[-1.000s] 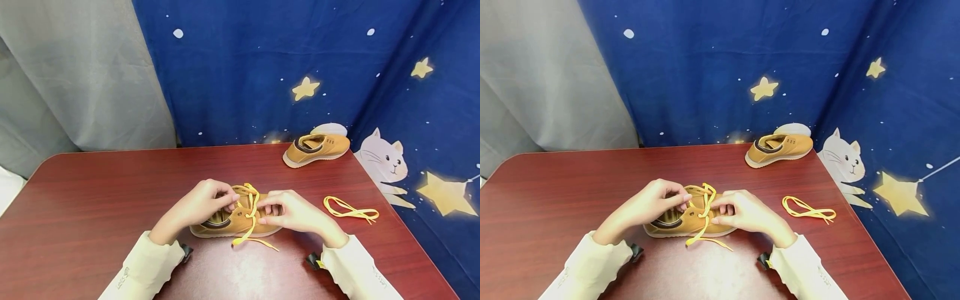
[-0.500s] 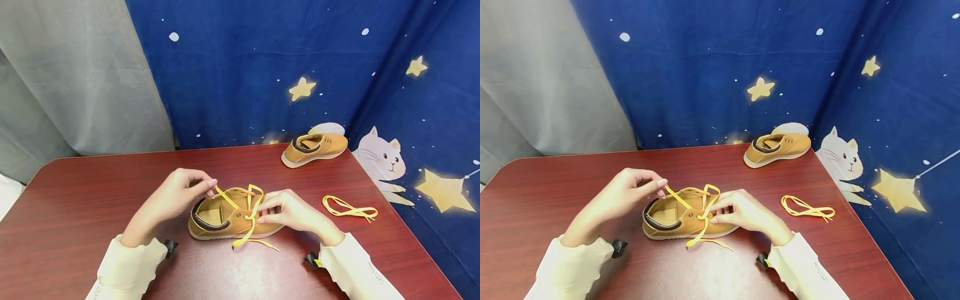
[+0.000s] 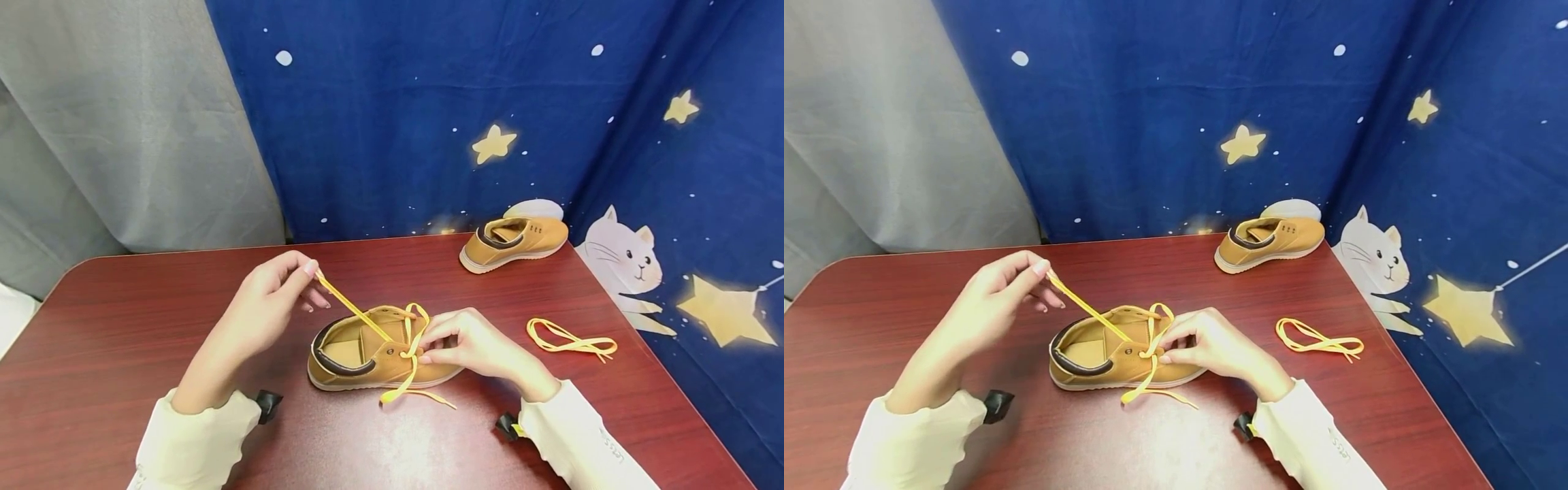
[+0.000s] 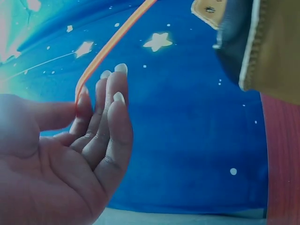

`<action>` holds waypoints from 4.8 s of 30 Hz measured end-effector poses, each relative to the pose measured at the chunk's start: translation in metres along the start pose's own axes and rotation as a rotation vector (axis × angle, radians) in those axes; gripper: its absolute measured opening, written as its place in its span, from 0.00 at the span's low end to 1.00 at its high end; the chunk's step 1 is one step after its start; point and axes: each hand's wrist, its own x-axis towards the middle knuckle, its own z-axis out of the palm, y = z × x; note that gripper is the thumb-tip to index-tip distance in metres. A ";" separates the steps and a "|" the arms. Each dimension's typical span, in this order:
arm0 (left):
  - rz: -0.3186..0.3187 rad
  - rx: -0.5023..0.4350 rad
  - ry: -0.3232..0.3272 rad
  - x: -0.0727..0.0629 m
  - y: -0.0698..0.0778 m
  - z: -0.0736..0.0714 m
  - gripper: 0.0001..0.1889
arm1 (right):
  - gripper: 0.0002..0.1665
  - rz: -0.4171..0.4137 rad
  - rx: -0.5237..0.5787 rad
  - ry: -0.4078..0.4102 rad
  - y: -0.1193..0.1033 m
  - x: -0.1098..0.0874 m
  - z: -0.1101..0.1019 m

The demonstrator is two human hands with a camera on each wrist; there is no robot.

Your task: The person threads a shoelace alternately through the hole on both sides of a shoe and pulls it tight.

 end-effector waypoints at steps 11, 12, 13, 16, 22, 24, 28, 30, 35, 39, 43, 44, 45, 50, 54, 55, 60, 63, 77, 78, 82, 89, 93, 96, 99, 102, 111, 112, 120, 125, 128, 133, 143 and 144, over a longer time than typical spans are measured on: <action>0.103 -0.365 0.138 -0.003 -0.004 -0.019 0.13 | 0.10 0.004 -0.077 0.020 -0.002 0.002 0.001; 0.105 -0.382 0.149 -0.003 -0.004 -0.020 0.13 | 0.10 0.006 -0.081 0.021 -0.003 0.002 0.000; 0.110 -0.402 0.153 -0.004 -0.004 -0.021 0.12 | 0.09 0.010 -0.085 0.022 -0.003 0.002 0.000; 0.114 -0.438 0.173 -0.004 -0.004 -0.022 0.12 | 0.09 0.019 -0.088 0.022 -0.004 0.003 0.000; 0.120 -0.472 0.193 -0.004 -0.004 -0.022 0.12 | 0.10 0.000 -0.097 0.043 -0.005 0.003 0.000; 0.119 -0.473 0.183 -0.004 -0.005 -0.023 0.12 | 0.09 -0.015 -0.084 0.057 -0.005 0.003 0.001; 0.111 -0.472 0.164 -0.004 -0.007 -0.026 0.11 | 0.08 -0.039 -0.028 0.087 -0.002 0.001 0.004; 0.112 -0.481 0.165 -0.004 -0.008 -0.026 0.11 | 0.07 -0.043 -0.011 0.097 -0.001 0.001 0.006; 0.136 -0.540 0.221 -0.003 -0.006 -0.025 0.12 | 0.07 -0.052 -0.011 0.102 -0.001 0.001 0.007; 0.183 -0.606 0.296 -0.004 -0.005 -0.028 0.12 | 0.07 -0.077 -0.018 0.089 -0.001 0.002 0.006; 0.217 -0.663 0.371 -0.005 -0.006 -0.034 0.13 | 0.07 -0.099 -0.030 0.080 0.000 0.001 0.005; 0.221 -0.677 0.393 -0.005 -0.006 -0.035 0.13 | 0.07 -0.100 -0.032 0.079 0.000 0.001 0.005; 0.223 -0.690 0.416 -0.005 -0.006 -0.036 0.12 | 0.07 -0.101 -0.032 0.077 -0.001 0.001 0.005; 0.211 -0.694 0.509 -0.002 -0.007 -0.036 0.11 | 0.07 -0.090 -0.026 0.073 -0.001 0.001 0.004; 0.170 -0.588 0.466 0.000 -0.012 -0.037 0.10 | 0.07 -0.072 -0.016 0.068 -0.001 0.001 0.004; 0.161 -0.565 0.443 0.000 -0.013 -0.037 0.10 | 0.07 -0.067 -0.016 0.067 -0.002 0.001 0.005; 0.128 -0.415 0.371 0.001 -0.017 -0.040 0.10 | 0.08 -0.053 -0.050 0.076 -0.006 0.002 0.006; 0.082 -0.201 0.378 0.002 -0.018 -0.038 0.11 | 0.09 -0.042 -0.098 0.073 -0.010 0.002 0.006; 0.051 0.261 0.269 0.015 -0.032 0.010 0.05 | 0.11 0.229 -0.572 -0.097 -0.045 -0.020 -0.010; 0.054 0.259 0.253 0.016 -0.033 0.016 0.05 | 0.12 0.236 -0.571 -0.120 -0.046 -0.023 -0.007; 0.057 0.302 0.189 0.018 -0.041 0.036 0.04 | 0.20 0.241 -0.558 -0.209 -0.048 -0.029 0.008; 0.056 0.448 0.050 0.020 -0.050 0.062 0.03 | 0.21 0.225 -0.684 -0.201 -0.046 -0.033 0.024; 0.027 0.422 0.037 0.019 -0.054 0.063 0.03 | 0.18 0.170 -0.756 -0.173 -0.048 -0.031 0.028; 0.028 0.409 0.032 0.018 -0.054 0.062 0.02 | 0.17 0.154 -0.774 -0.160 -0.049 -0.030 0.033; 0.027 0.406 0.027 0.019 -0.055 0.061 0.02 | 0.17 0.167 -0.780 -0.141 -0.051 -0.031 0.038; 0.017 0.407 0.021 0.019 -0.056 0.061 0.02 | 0.16 0.182 -0.809 -0.135 -0.054 -0.034 0.042; 0.006 0.399 0.004 0.018 -0.058 0.065 0.03 | 0.15 0.137 -0.672 -0.237 -0.064 -0.037 0.035; 0.007 0.398 0.004 0.018 -0.058 0.065 0.03 | 0.15 0.136 -0.601 -0.258 -0.066 -0.036 0.033; 0.009 0.397 0.019 0.021 -0.058 0.065 0.03 | 0.10 -0.076 -0.176 -0.384 -0.082 -0.037 0.015; -0.003 0.393 0.028 0.021 -0.059 0.065 0.03 | 0.03 -0.193 0.009 -0.426 -0.086 -0.034 0.007; -0.013 0.391 0.030 0.021 -0.059 0.066 0.03 | 0.05 -0.253 0.100 -0.445 -0.085 -0.033 0.001; -0.015 0.378 0.038 0.022 -0.059 0.067 0.03 | 0.12 -0.310 0.244 -0.472 -0.082 -0.033 -0.010; -0.019 0.348 0.044 0.022 -0.060 0.069 0.03 | 0.10 -0.386 0.286 -0.253 -0.081 -0.023 -0.020; -0.021 0.346 0.046 0.022 -0.060 0.069 0.03 | 0.10 -0.392 0.273 -0.226 -0.082 -0.019 -0.021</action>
